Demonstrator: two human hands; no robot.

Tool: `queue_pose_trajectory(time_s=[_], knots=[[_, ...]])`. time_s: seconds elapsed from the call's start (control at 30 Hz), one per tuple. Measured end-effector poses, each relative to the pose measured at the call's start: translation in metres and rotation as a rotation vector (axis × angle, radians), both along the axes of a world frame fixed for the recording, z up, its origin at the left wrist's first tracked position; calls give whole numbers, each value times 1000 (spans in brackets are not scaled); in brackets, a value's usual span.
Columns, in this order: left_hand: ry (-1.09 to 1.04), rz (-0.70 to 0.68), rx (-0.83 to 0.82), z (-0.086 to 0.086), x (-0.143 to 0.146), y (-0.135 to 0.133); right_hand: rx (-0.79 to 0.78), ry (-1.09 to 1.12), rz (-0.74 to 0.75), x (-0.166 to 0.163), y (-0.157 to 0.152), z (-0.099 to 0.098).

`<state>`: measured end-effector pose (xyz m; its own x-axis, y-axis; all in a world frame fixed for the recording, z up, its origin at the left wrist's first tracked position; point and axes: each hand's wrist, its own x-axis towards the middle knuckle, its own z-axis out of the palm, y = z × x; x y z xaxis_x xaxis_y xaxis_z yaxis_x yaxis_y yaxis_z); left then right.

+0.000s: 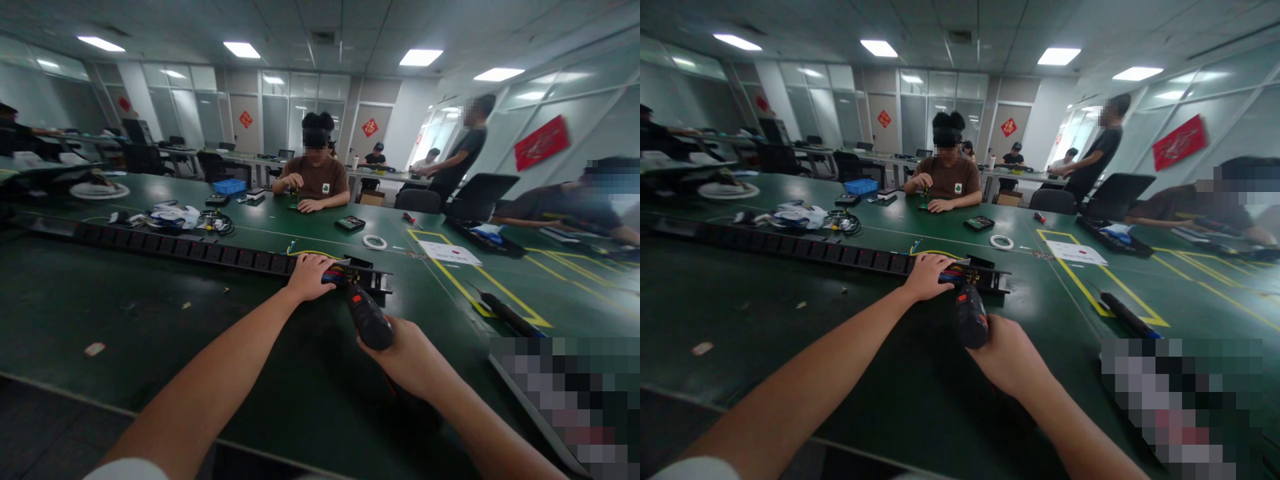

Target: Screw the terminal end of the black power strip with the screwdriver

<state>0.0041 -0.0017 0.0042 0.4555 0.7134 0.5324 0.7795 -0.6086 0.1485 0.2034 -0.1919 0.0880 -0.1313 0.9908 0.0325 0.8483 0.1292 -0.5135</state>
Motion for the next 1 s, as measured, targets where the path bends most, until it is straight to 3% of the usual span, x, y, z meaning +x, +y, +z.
queue_pose_trajectory(time_s=[0.2,0.7,1.0], knots=[[-2,0,-11,0,2,0,-7,-21,8,-3,-1,5],[-2,4,-16,-1,1,-2,-39,113,-100,19,3,-5],[-6,2,-40,0,1,-2,-196,301,-128,38,11,-8]])
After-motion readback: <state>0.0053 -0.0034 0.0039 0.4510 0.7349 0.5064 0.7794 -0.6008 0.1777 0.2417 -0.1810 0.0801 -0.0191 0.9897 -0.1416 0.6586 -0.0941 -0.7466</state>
